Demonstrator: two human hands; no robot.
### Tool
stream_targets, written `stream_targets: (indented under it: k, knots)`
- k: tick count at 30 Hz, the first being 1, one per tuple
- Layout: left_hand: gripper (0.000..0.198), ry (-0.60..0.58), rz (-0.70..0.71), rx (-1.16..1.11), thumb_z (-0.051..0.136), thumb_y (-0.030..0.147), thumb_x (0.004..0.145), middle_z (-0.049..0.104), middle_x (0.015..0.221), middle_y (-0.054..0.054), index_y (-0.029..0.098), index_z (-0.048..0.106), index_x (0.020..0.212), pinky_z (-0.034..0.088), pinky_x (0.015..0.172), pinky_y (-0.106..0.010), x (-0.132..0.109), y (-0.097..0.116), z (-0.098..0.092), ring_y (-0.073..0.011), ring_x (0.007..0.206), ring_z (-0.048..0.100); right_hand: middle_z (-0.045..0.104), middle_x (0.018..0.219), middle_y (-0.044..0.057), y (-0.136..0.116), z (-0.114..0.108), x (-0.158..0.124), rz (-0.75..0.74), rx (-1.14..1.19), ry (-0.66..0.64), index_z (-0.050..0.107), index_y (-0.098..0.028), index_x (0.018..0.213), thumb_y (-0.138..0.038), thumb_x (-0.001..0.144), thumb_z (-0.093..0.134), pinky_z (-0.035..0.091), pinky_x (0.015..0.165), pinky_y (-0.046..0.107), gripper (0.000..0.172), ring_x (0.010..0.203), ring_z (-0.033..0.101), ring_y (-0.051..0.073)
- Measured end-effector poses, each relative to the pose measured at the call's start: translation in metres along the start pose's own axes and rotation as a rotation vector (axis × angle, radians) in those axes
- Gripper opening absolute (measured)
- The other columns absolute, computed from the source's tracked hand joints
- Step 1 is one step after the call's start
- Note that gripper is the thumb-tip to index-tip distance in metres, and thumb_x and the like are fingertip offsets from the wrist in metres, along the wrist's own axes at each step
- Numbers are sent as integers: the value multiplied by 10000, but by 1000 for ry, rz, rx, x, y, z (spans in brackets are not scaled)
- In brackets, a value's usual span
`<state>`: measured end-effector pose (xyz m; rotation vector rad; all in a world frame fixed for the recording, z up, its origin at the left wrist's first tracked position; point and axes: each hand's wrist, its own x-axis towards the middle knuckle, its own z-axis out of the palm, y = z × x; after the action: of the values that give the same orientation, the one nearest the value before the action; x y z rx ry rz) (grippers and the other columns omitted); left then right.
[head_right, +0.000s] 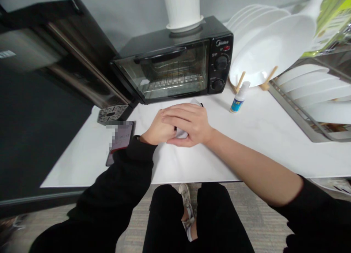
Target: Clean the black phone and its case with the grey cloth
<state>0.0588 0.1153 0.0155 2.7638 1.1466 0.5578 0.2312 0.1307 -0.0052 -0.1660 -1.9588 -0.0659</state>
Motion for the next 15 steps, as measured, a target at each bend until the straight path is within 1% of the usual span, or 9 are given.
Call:
stream_targets:
  k: [2, 4, 5, 6, 8, 9, 11, 13, 15]
  knots:
    - [325, -40, -3, 106, 618, 260, 852, 771, 1180, -162, 158, 729, 1141, 610, 903, -520, 0, 5, -1, -381, 1095, 742, 814, 1144, 114, 4, -1, -2, -8, -23, 3, 737, -214, 1226, -582, 988, 561, 666, 853, 421, 472, 1042, 795, 273]
    - [313, -71, -51, 141, 607, 233, 850, 781, 1110, -160, 149, 725, 1127, 623, 863, -520, 1, 12, -3, -372, 1002, 766, 819, 1109, 109, 10, -4, -3, 34, -13, 18, 756, -207, 1168, -549, 1027, 478, 666, 809, 393, 462, 992, 802, 249]
    - [318, -73, -64, 129, 598, 221, 852, 782, 1102, -163, 141, 720, 1134, 624, 872, -529, 1, 15, -5, -372, 993, 769, 823, 1082, 101, 12, -5, -4, 67, 4, 38, 766, -209, 1129, -530, 1047, 430, 665, 797, 381, 473, 975, 804, 237]
    - [342, -69, -65, 96, 592, 211, 855, 779, 1130, -169, 133, 709, 1167, 620, 905, -536, 1, 17, -7, -373, 1029, 764, 827, 1050, 91, 13, -6, -4, 104, 23, 64, 774, -212, 1083, -505, 1062, 391, 663, 785, 369, 483, 958, 806, 225]
    - [424, -54, -29, -42, 585, 201, 870, 744, 1278, -177, 129, 665, 1280, 592, 1024, -528, 1, 18, -11, -359, 1197, 719, 829, 969, 78, 13, -6, -2, 180, 67, 132, 777, -217, 984, -464, 1081, 354, 657, 761, 356, 500, 915, 807, 210]
    - [465, -55, 6, -136, 593, 221, 888, 702, 1377, -181, 132, 633, 1343, 559, 1098, -517, 1, 17, -13, -344, 1303, 669, 825, 930, 75, 12, -6, -1, 211, 82, 167, 771, -222, 947, -454, 1090, 336, 655, 748, 357, 513, 892, 806, 207]
    - [516, -78, 64, -329, 598, 324, 952, 598, 1531, -180, 151, 574, 1438, 480, 1207, -496, 1, 14, -16, -313, 1461, 549, 813, 872, 73, 10, -5, 0, 281, 121, 246, 757, -238, 901, -465, 1104, 314, 652, 725, 371, 537, 853, 802, 216]
    - [512, -86, 44, -504, 536, 447, 1022, 581, 1550, -171, 176, 571, 1455, 443, 1239, -489, 1, 12, -15, -297, 1503, 502, 802, 832, 77, 9, -2, 1, 380, 206, 338, 751, -248, 873, -519, 1100, 335, 647, 702, 389, 546, 823, 797, 237]
    - [488, -63, -71, -667, 435, 516, 1069, 676, 1411, -147, 204, 626, 1391, 491, 1181, -467, 2, 13, -9, -283, 1419, 578, 796, 796, 78, 8, 0, 1, 506, 291, 417, 750, -248, 846, -590, 1084, 365, 640, 668, 391, 567, 770, 790, 245]
